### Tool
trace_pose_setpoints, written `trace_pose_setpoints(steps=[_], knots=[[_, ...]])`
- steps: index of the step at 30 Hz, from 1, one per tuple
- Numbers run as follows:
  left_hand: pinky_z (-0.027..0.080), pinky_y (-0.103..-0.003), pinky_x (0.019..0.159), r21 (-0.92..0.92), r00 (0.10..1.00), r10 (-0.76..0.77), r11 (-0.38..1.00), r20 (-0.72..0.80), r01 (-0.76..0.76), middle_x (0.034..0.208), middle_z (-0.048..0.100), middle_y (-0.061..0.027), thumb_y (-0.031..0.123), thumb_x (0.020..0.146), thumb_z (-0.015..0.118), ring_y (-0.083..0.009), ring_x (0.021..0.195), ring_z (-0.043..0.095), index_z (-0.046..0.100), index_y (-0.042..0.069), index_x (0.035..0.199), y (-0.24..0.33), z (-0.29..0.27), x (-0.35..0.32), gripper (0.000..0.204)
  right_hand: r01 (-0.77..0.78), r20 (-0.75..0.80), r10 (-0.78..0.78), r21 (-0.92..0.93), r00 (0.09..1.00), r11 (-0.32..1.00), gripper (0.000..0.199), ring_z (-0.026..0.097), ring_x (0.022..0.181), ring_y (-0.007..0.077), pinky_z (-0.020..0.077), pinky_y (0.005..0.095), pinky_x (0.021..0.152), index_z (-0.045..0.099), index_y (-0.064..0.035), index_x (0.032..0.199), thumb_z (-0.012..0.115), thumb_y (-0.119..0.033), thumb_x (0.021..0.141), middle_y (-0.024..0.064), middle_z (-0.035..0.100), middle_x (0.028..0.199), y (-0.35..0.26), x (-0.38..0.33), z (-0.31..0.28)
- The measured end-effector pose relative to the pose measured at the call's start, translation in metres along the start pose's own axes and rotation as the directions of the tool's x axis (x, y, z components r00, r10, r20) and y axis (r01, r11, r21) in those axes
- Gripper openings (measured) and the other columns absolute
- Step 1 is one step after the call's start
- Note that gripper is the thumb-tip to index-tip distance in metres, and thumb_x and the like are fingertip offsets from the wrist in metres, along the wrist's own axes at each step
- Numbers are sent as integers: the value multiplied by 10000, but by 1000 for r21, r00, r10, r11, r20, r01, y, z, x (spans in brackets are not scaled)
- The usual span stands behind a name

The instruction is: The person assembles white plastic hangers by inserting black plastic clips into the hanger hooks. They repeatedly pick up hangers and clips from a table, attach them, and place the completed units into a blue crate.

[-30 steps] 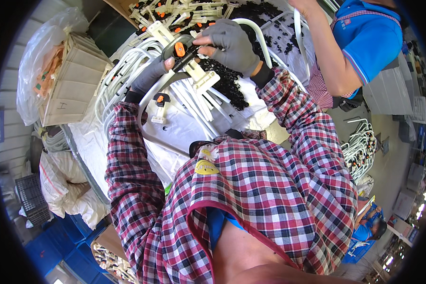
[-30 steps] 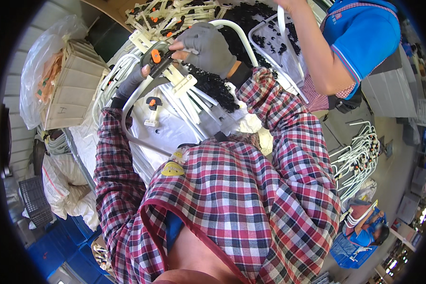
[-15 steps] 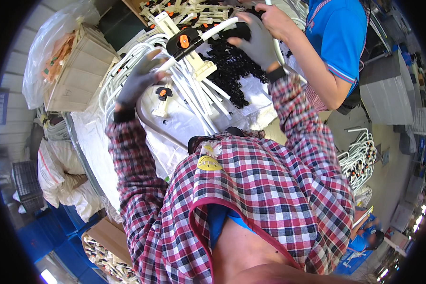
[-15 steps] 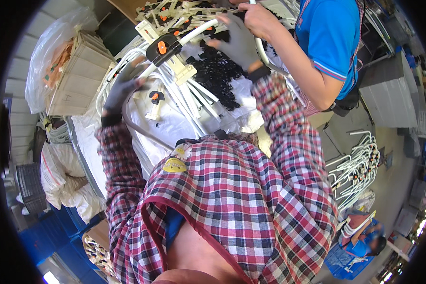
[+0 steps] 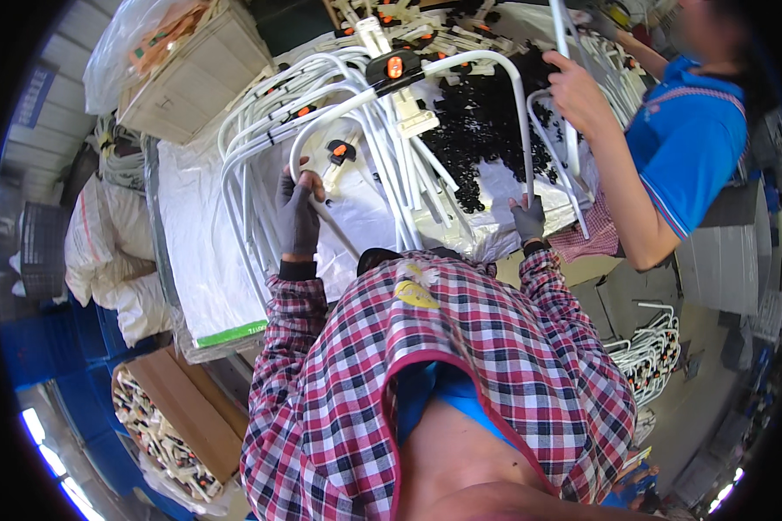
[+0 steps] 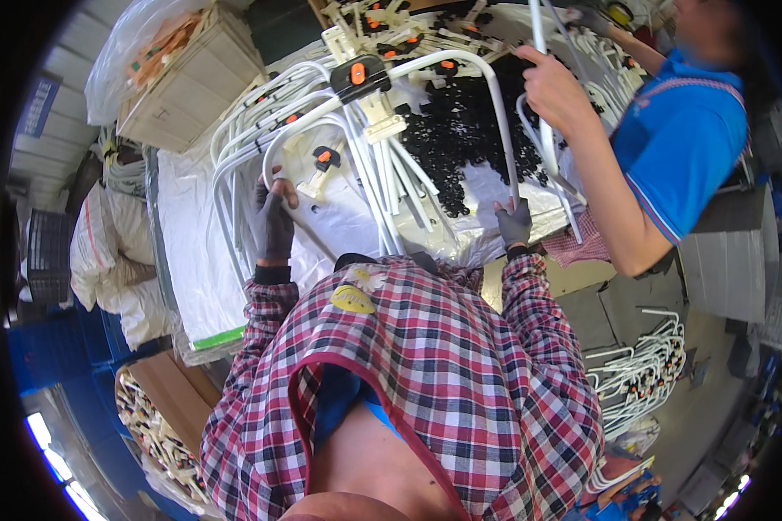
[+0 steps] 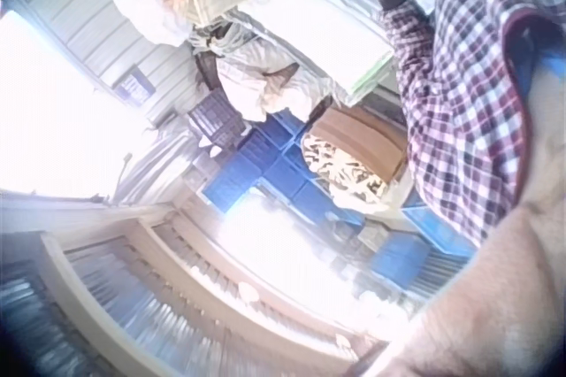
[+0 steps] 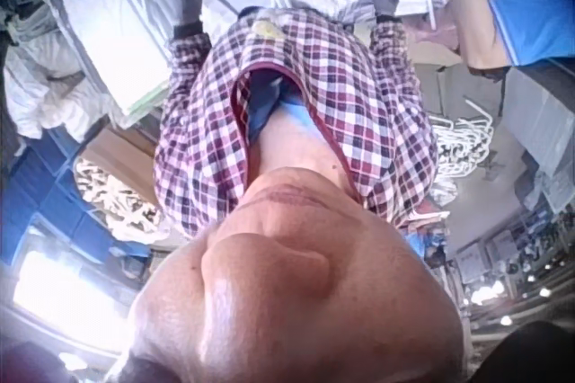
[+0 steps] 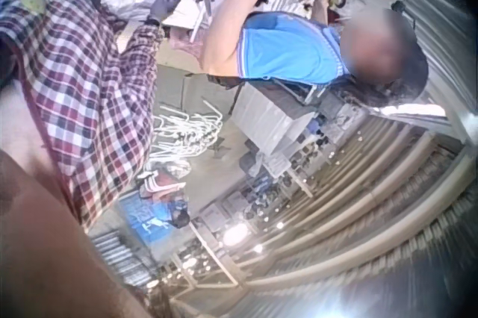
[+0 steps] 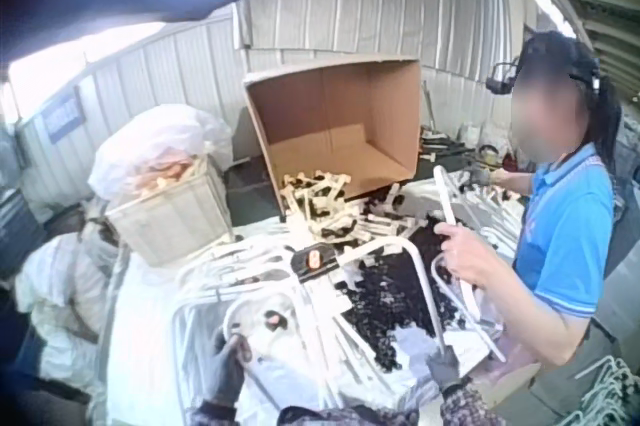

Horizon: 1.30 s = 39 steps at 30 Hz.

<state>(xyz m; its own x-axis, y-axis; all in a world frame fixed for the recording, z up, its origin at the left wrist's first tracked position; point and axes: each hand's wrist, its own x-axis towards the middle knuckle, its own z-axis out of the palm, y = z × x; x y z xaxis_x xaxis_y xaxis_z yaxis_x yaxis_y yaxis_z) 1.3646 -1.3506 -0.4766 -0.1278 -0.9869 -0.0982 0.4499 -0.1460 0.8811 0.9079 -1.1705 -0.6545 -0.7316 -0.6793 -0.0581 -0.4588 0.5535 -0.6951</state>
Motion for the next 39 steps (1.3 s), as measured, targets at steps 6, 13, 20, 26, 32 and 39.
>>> trace_pose_setpoints(steps=[6,13,20,26,32,39], knots=[[427,-290,911,210,844,502,860,-187,-465,1076,576,-92,97,936,574,-163,965,553,514,-37,1287,63,18,-17,381,-84,-30,89,149,996,985,486,547,569,171,447,342,576,656,-12,752,648,-464,931,62,602,614,-86,18,-9],[334,-390,1110,739,720,675,401,161,-542,1431,450,-214,40,882,659,-340,1350,429,292,22,1502,113,56,-29,721,191,741,-578,548,342,814,429,660,854,232,525,351,763,592,-22,1204,672,-309,896,152,678,1018,-331,-98,51],[528,-439,724,965,726,647,247,-235,92,1007,693,-232,96,943,536,-410,877,675,515,74,1375,58,-163,9,433,592,804,-590,442,71,674,397,620,1105,309,475,384,956,624,-39,1191,661,-314,906,154,633,1207,-325,-97,24],[515,-508,770,946,904,300,-16,-304,323,946,691,-230,208,944,535,-408,883,662,597,81,1254,32,-251,23,341,296,655,-425,305,625,905,236,657,843,140,513,275,749,669,-8,1085,651,-193,939,71,698,909,-212,-50,-6],[463,-406,954,991,836,547,-78,-52,113,1204,616,-116,220,976,492,-305,1119,587,618,127,1238,-49,-315,46,305,427,424,-500,261,755,866,243,667,855,206,527,318,782,666,-18,1084,662,-186,909,84,695,926,-205,-53,-10],[503,-414,800,966,844,469,137,-260,221,1097,624,-123,197,898,610,-306,935,633,621,50,1138,-15,-182,41,281,939,635,-708,-88,310,331,375,443,1335,258,309,425,1141,641,-147,1209,641,-340,887,84,525,1390,-235,-61,9]])
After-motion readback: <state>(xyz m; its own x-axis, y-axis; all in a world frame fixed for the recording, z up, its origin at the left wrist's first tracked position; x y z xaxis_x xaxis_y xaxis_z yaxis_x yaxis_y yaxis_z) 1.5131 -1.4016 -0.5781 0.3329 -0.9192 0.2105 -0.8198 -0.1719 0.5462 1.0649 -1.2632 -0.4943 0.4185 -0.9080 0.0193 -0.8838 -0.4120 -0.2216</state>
